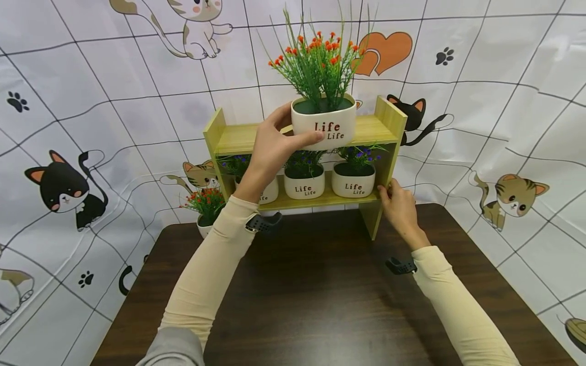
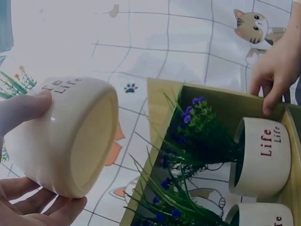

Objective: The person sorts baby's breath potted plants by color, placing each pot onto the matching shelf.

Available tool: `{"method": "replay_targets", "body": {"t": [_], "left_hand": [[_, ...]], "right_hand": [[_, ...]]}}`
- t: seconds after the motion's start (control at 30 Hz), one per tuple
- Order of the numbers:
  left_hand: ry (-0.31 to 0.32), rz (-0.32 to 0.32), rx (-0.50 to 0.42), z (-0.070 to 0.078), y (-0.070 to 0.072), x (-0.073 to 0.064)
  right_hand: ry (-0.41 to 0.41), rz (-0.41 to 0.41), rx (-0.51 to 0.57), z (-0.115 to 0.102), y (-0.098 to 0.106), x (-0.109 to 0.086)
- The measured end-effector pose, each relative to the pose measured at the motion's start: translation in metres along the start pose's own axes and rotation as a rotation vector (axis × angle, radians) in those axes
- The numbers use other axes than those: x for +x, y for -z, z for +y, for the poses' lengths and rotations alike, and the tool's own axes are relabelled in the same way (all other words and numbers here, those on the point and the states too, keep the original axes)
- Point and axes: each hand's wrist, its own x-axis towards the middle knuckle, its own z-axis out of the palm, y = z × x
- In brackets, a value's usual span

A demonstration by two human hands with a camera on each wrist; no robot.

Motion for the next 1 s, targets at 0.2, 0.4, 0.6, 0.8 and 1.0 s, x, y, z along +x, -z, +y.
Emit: {"method": "replay_targets", "body": {"t": [0.2, 0.4, 0.6, 0.8, 1.0], "left_hand": [[0.046, -0.010, 0.014, -0.002, -0.011, 0.015], [0.095, -0.026, 0.020, -0.005, -0.021, 0.026], [0.105, -0.029, 0.027, -0.010, -0.029, 0.036], [0.147, -0.034, 0.005, -0.016, -0.036, 0.045], [0.208, -0.021, 0.021, -0.019, -0.039, 0.053]], "right_hand": [[-0.009, -0.009, -0.007, 0.000, 0.000, 0.000], [-0.010, 0.000, -0.006, 0.000, 0.000, 0.001], [-0.010, -0.018, -0.007, -0.001, 0.001, 0.001], [-0.029, -0.036, -0.005, -0.002, 0.002, 0.000], [-0.043, -0.038, -0.027, -0.001, 0.001, 0.000]]}}
